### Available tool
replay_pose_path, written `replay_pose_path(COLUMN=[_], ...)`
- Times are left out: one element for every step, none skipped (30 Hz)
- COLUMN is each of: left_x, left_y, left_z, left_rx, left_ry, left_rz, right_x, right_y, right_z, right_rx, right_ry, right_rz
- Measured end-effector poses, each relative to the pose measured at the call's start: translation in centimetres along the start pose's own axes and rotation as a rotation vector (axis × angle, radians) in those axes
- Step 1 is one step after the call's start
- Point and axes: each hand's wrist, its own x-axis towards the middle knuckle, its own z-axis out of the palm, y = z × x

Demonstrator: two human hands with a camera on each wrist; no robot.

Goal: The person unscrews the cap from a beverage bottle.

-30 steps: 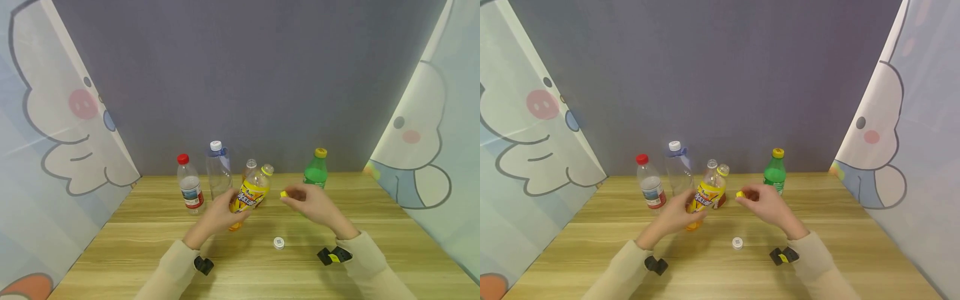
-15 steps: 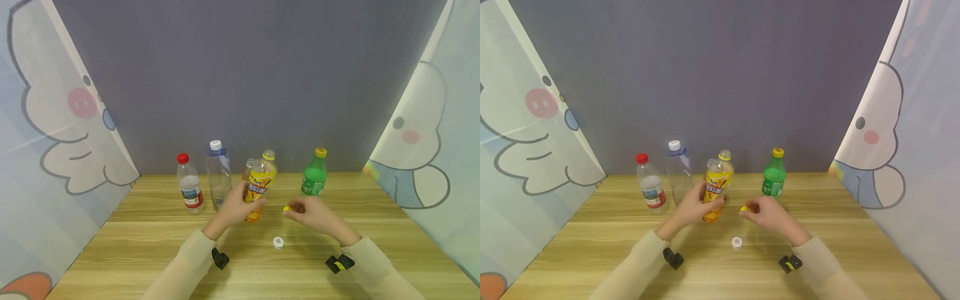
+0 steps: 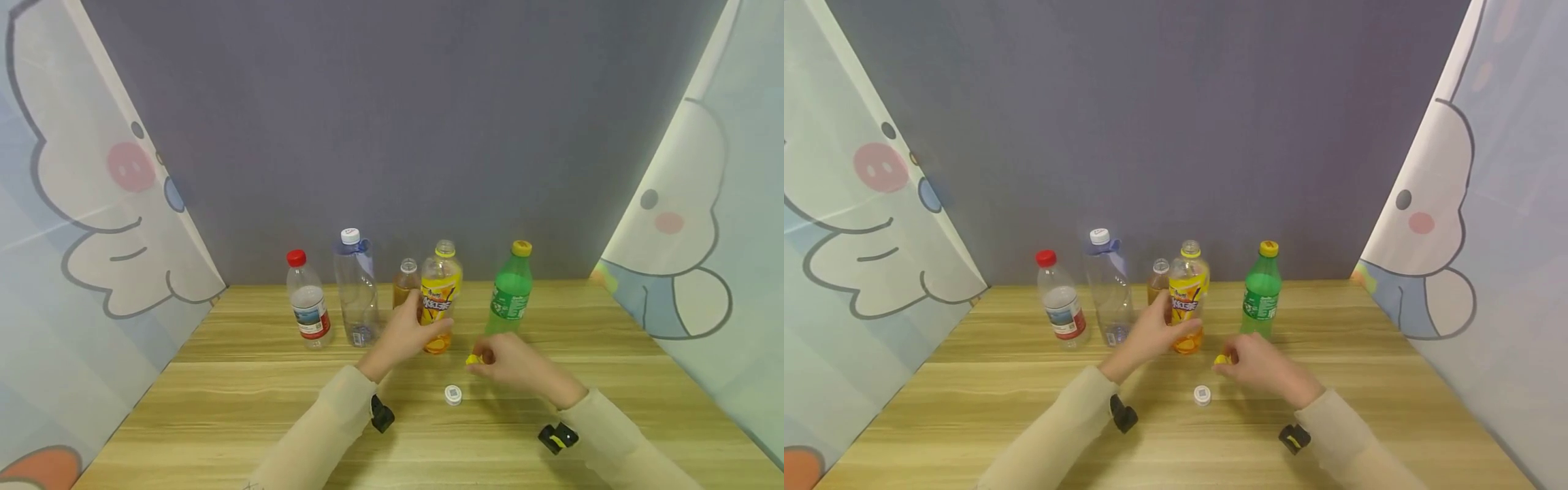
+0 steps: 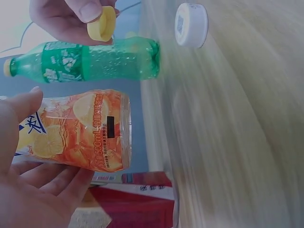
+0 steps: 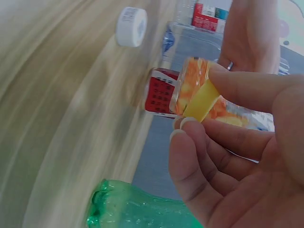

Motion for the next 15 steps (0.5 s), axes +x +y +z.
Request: replay_pose_path(left_x=[0.1, 0.3, 0.4, 0.5, 0.7, 0.8, 1.0, 1.1, 1.2, 1.4, 1.5, 1.7, 1.8, 2.0, 2.1], left_y=[0.0, 0.0, 0.1, 0.1, 0.1, 0.1, 0.1, 0.2, 0.2, 0.1, 0.1, 0.1, 0.1, 0.1, 0.0], left_z=[0.2, 0.4, 0.6, 0.8, 1.0, 1.2, 1.4, 1.6, 1.8, 2.0, 2.2, 2.4, 2.6, 2.8, 2.9], left_rx=[0.009, 0.021, 0.025, 0.028, 0.027, 0.020, 0.016, 0.014, 0.012, 0.022, 0.033, 0.044, 0.059, 0.076, 0.090], left_ry=[0.002, 0.009, 0.013, 0.016, 0.016, 0.014, 0.015, 0.017, 0.018, 0.019, 0.021, 0.025, 0.029, 0.032, 0.035], left_rz=[0.002, 0.006, 0.011, 0.013, 0.015, 0.015, 0.015, 0.015, 0.016, 0.013, 0.011, 0.008, 0.007, 0.002, -0.001], right_x=[0.0, 0.0, -0.1, -0.1, -0.1, -0.2, -0.2, -0.3, -0.4, -0.5, -0.5, -0.6, -0.7, -0.8, -0.9], right_y=[0.1, 0.2, 0.2, 0.2, 0.3, 0.3, 0.3, 0.2, 0.2, 0.2, 0.2, 0.1, 0.1, 0.1, 0.1], right_z=[0.1, 0.3, 0.4, 0.5, 0.6, 0.7, 0.8, 0.9, 1.0, 1.1, 1.2, 1.3, 1.4, 1.5, 1.6], right_rx=[-0.006, -0.009, -0.015, -0.013, -0.012, -0.014, -0.013, -0.017, -0.020, -0.017, -0.021, -0.022, -0.017, -0.019, -0.017], right_ry=[-0.005, -0.010, -0.016, -0.023, -0.034, -0.044, -0.056, -0.069, -0.083, -0.097, -0.107, -0.115, -0.122, -0.125, -0.127], right_rz=[-0.007, -0.011, -0.017, -0.012, -0.003, 0.006, 0.017, 0.029, 0.040, 0.056, 0.062, 0.063, 0.068, 0.070, 0.070])
